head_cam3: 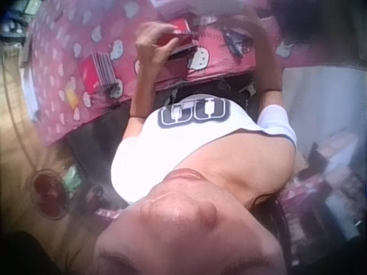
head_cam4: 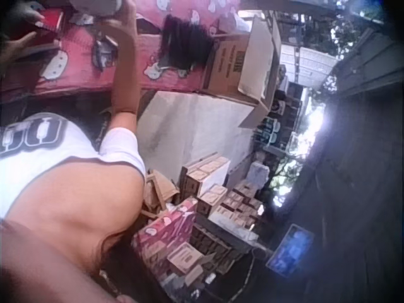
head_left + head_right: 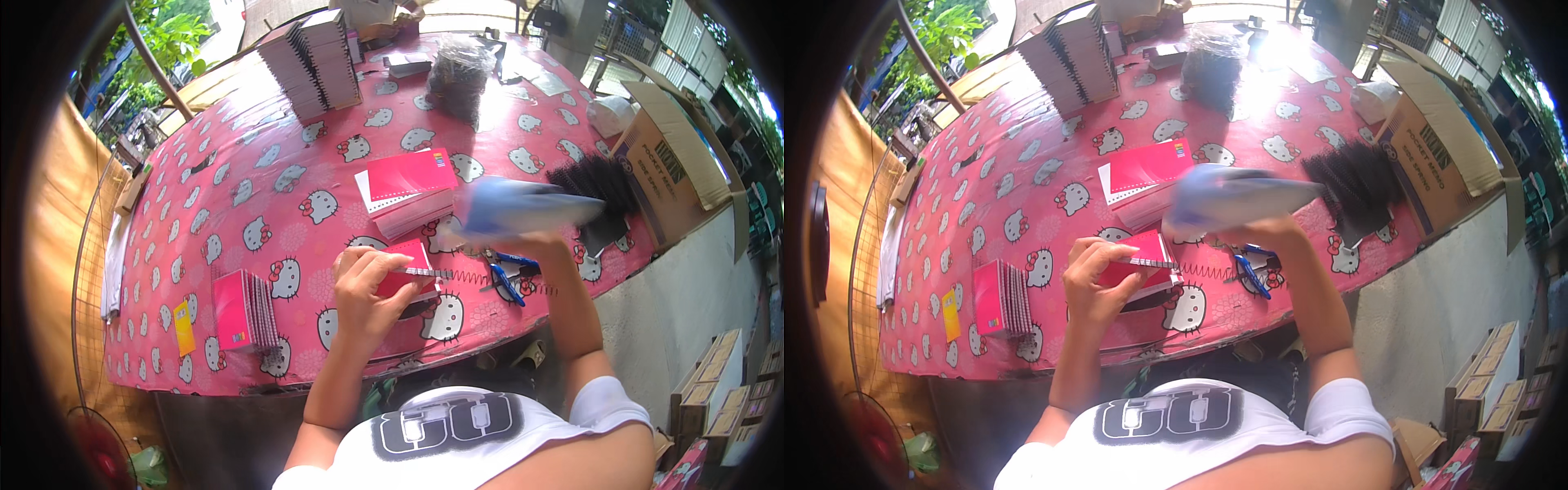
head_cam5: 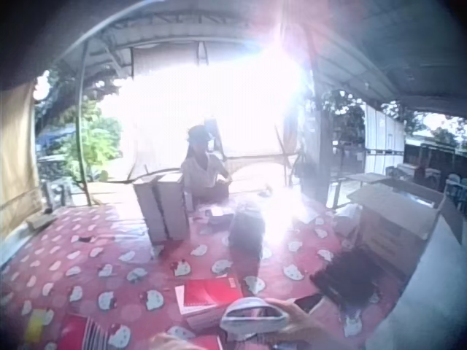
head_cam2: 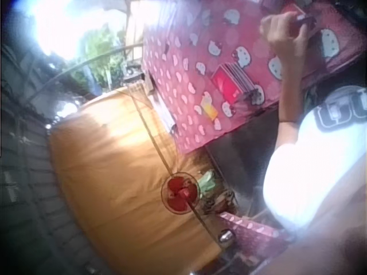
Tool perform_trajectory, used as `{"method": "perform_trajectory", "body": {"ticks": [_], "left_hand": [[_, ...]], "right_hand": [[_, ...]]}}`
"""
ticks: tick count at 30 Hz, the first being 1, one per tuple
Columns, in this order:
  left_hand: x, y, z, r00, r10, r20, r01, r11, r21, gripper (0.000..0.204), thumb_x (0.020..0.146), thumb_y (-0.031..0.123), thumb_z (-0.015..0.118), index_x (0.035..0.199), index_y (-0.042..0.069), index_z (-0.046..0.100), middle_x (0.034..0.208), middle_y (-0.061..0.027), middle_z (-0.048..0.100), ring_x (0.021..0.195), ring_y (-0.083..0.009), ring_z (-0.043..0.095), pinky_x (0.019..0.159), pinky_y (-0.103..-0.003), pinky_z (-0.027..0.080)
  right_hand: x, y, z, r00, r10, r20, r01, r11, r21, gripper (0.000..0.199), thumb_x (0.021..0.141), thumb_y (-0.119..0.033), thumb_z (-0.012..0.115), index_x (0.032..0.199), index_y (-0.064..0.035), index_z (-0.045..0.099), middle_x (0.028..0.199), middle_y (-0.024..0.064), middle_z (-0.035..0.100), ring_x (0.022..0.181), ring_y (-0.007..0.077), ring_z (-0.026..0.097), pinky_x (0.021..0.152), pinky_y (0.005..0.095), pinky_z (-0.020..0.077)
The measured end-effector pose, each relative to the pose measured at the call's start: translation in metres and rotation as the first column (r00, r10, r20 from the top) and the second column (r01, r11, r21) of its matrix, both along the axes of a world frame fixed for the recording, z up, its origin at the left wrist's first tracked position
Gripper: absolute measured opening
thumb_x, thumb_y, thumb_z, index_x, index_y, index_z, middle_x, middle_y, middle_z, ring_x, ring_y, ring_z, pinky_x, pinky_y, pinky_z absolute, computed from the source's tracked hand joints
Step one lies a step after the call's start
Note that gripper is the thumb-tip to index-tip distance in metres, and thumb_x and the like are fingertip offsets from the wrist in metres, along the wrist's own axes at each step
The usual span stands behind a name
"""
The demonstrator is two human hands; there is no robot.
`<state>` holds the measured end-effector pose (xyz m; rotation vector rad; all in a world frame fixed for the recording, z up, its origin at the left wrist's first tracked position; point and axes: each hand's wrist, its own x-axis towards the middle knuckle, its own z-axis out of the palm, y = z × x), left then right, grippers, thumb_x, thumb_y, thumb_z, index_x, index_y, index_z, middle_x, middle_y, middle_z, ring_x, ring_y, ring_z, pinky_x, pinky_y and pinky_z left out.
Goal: The person assembles small pink notebooks by inserting wire spirals into the punched holes of the paper stacks and covers, then uses a tool to crimp the ends of the wires.
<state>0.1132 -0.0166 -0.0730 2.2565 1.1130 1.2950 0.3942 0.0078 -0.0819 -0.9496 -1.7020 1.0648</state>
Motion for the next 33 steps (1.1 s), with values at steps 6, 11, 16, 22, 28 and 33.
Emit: {"method": "perform_trajectory", "body": {"ticks": [6,11,16,22,28,33], "left_hand": [[0.0,0.001,0.007,1.0,-0.013,0.012,0.014,0.999,-0.044,0.04,0.058,0.003,0.081,0.097,0.009,0.071,0.085,-0.0049,0.068,0.087,-0.0209,0.062,0.078,-0.033,0.051],[-0.004,0.007,0.01,0.995,0.045,0.094,-0.043,0.999,-0.024,0.041,0.067,0.006,0.084,0.104,0.004,0.068,0.114,-0.0108,0.061,0.104,-0.0252,0.061,0.091,-0.036,0.051],[-0.033,0.011,-0.024,0.768,0.092,0.634,0.238,0.878,-0.415,0.036,0.078,-0.006,0.072,0.113,0.001,0.065,0.104,-0.0094,0.068,0.096,-0.0154,0.064,0.086,-0.027,0.051],[-0.047,0.028,-0.057,0.522,0.04,0.852,0.459,0.828,-0.32,0.026,0.087,-0.004,0.064,0.113,-0.002,0.065,0.101,-0.0153,0.069,0.093,-0.0175,0.065,0.085,-0.027,0.052],[-0.052,0.032,-0.055,0.492,-0.013,0.87,0.546,0.784,-0.296,0.021,0.089,0.002,0.065,0.109,-0.004,0.067,0.1,-0.0158,0.069,0.093,-0.0196,0.066,0.084,-0.027,0.053],[-0.057,0.033,-0.052,0.519,-0.048,0.853,0.553,0.78,-0.292,0.026,0.085,-0.001,0.069,0.11,-0.003,0.066,0.101,-0.0152,0.068,0.091,-0.0184,0.066,0.083,-0.027,0.054]], "right_hand": [[-0.004,0.0,0.016,0.995,0.063,-0.073,-0.057,0.996,0.075,0.038,0.078,-0.018,0.074,0.11,-0.0029,0.061,0.089,0.0057,0.068,0.085,0.0204,0.064,0.08,0.034,0.0514],[-0.017,0.02,0.002,0.819,-0.276,0.503,0.227,0.961,0.158,0.039,0.072,-0.016,0.08,0.106,-0.0045,0.062,0.089,0.0129,0.065,0.087,0.0117,0.062,0.079,0.0361,0.0508],[-0.039,0.014,0.024,0.933,-0.115,0.34,0.081,0.99,0.112,0.041,0.067,0.002,0.076,0.105,-0.0054,0.063,0.089,0.0045,0.066,0.078,0.0081,0.058,0.067,0.0261,0.0502],[-0.061,0.005,0.046,0.979,-0.013,0.205,-0.003,0.997,0.079,0.039,0.066,0.004,0.072,0.101,0.0013,0.056,0.084,0.0075,0.065,0.084,0.0146,0.064,0.072,0.0313,0.0521],[-0.069,0.001,0.047,0.974,-0.047,0.221,0.031,0.997,0.076,0.045,0.065,0.004,0.068,0.108,-0.0037,0.059,0.088,0.014,0.066,0.084,0.0228,0.067,0.071,0.0346,0.0529],[-0.023,0.012,0.023,0.713,-0.699,0.053,0.563,0.617,0.55,0.026,0.073,-0.003,0.065,0.098,-0.0089,0.062,0.084,0.0165,0.066,0.085,0.0366,0.066,0.07,0.0417,0.0518]]}}
